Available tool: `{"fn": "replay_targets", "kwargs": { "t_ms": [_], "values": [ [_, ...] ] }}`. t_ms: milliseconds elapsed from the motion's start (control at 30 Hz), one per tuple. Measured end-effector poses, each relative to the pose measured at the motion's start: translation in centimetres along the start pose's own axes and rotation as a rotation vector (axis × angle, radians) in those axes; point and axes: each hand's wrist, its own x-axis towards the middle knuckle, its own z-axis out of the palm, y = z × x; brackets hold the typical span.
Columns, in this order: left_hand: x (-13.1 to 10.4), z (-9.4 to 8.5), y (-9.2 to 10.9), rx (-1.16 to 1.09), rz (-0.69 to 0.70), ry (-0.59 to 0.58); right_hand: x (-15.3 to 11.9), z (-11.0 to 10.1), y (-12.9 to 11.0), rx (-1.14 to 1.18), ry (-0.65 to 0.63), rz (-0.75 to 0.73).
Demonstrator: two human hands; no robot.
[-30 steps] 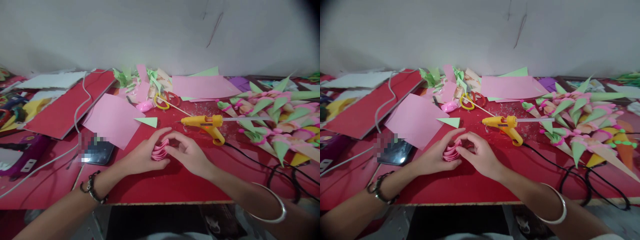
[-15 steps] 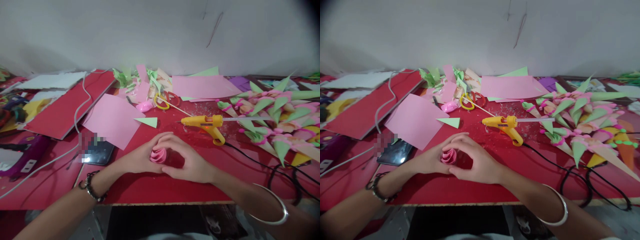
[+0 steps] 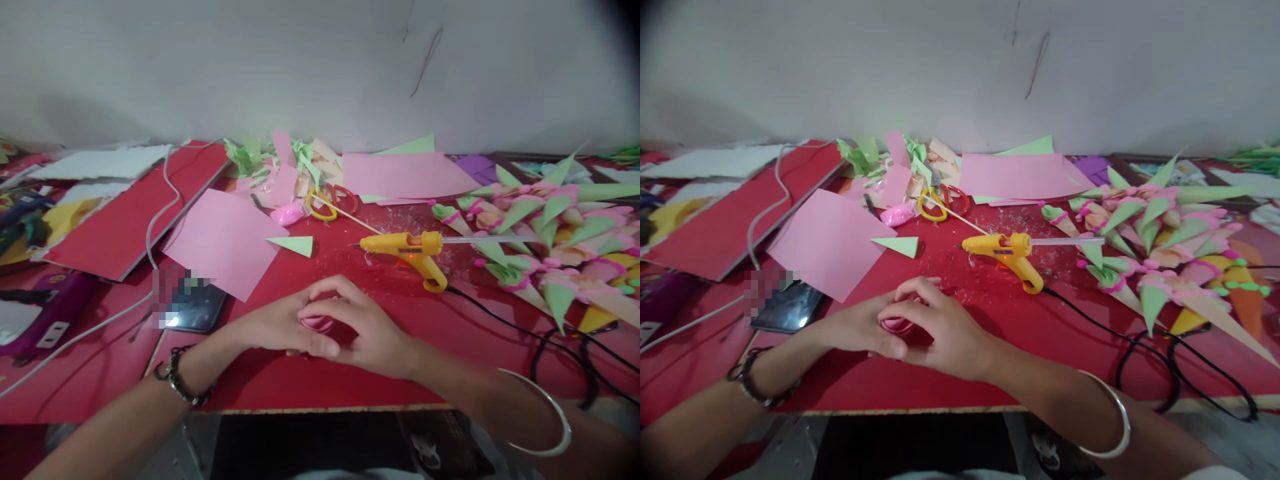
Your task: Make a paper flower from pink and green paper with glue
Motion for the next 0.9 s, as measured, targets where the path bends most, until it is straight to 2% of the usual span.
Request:
{"fn": "replay_targets", "kwargs": {
  "t_ms": [133, 233, 433, 600, 667, 767, 833, 900],
  "values": [
    [0.0, 0.4, -0.2, 0.043, 0.041, -0.018, -0.2, 0.5, 0.4, -0.080, 0.027, -0.072],
    [0.0, 0.6, -0.1, 0.023, 0.047, 0.012, -0.2, 0.6, 0.6, -0.074, 0.031, -0.114],
    [-0.1, 0.9, -0.3, -0.093, -0.008, 0.147, 0.1, 0.0, 0.2, -0.043, 0.102, -0.046],
    [0.1, 0.8, -0.3, -0.084, 0.065, 0.246, 0.1, -0.4, 0.1, -0.095, 0.235, -0.059],
    [0.2, 0.7, -0.3, -0.018, 0.145, 0.344, 0.1, -0.4, 0.2, -0.117, 0.288, -0.051],
    [0.2, 0.6, -0.2, 0.234, 0.265, 0.524, 0.2, -0.5, 0.3, -0.129, 0.343, -0.017],
    [0.1, 0.6, -0.1, 0.442, 0.314, 0.567, 0.2, -0.5, 0.3, -0.120, 0.354, 0.001],
    [-0.1, 0.6, 0.1, 0.573, 0.329, 0.544, 0.3, -0.5, 0.4, -0.115, 0.345, 0.013]
  ]
}}
